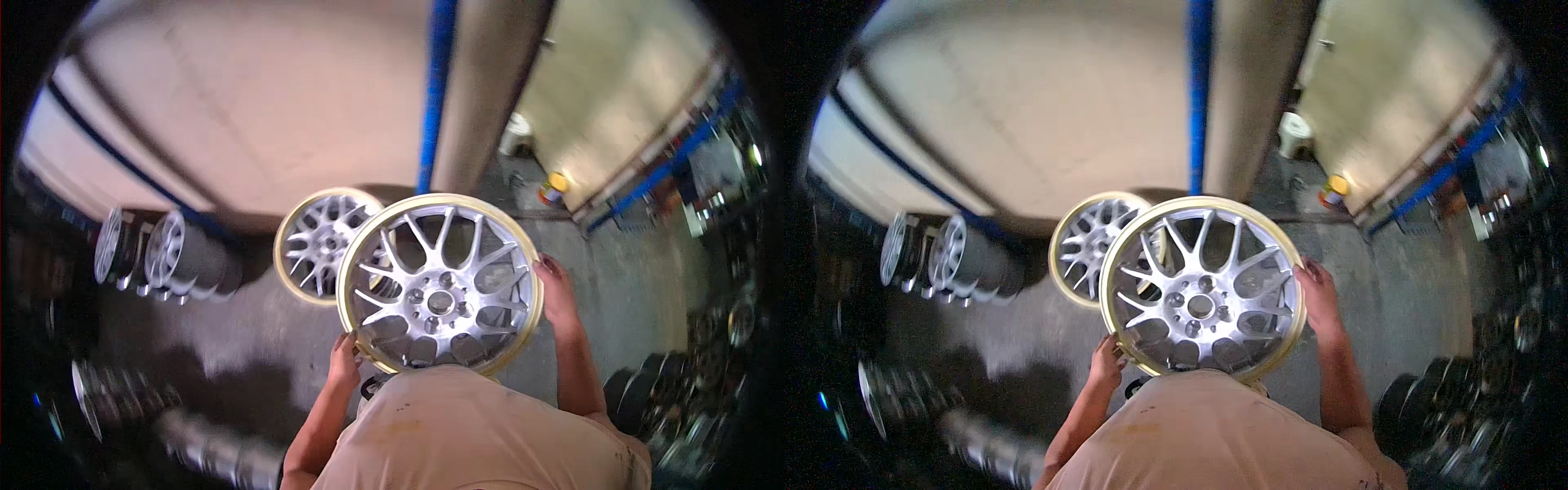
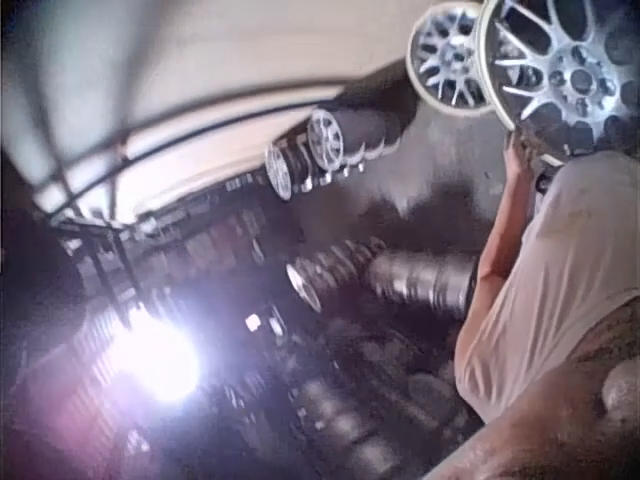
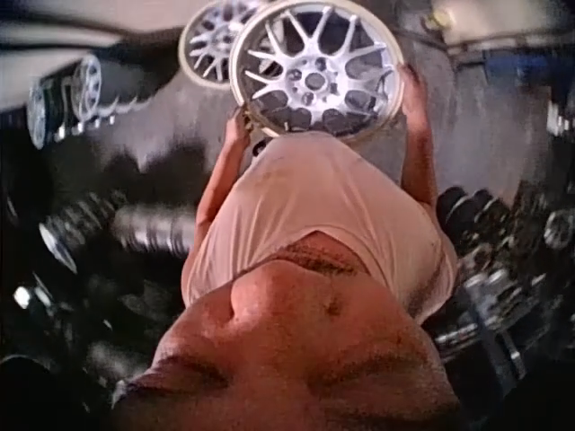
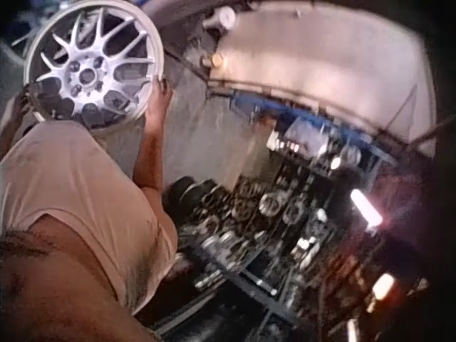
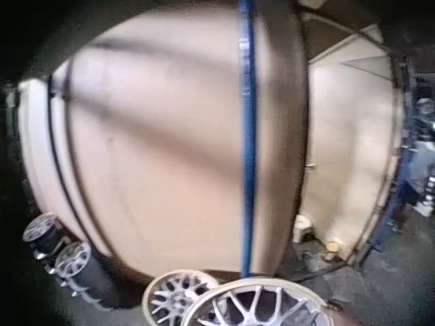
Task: The recorder moves a car rim to a station and then mixes paint in a cup using various cans and a stirring stick.
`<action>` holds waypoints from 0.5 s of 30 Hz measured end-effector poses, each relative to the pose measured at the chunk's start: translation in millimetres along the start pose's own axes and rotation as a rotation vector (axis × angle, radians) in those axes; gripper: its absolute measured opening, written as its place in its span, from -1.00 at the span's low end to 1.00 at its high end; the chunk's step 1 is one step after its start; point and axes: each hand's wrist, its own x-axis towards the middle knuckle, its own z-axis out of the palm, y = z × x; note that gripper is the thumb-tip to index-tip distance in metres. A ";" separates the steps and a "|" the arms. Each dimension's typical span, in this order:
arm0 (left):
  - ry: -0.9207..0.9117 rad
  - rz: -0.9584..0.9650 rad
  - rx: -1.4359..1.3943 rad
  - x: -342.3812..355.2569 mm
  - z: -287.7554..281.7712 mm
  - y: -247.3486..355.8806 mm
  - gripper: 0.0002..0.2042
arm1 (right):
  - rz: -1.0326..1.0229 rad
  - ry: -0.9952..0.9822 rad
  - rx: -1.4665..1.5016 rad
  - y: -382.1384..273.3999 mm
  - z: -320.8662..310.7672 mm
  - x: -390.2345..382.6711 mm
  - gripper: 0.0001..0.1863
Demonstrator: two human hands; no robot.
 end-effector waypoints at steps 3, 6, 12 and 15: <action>0.014 -0.033 0.009 -12.2 -15.1 -20.8 -0.60 | 0.022 -0.044 -0.089 3.6 1.8 -1.9 -0.58; 0.007 -0.047 -0.033 -15.0 -24.0 -33.4 -0.62 | 0.034 -0.100 -0.094 3.8 5.6 -11.9 -0.58; -0.131 0.019 -0.078 0.1 -10.0 -19.4 -0.66 | -0.011 0.001 -0.083 -9.4 -12.1 -22.0 -0.55; -0.145 0.047 -0.033 3.5 3.6 4.3 -0.66 | 0.044 -0.005 -0.010 1.0 -21.7 -23.2 -0.51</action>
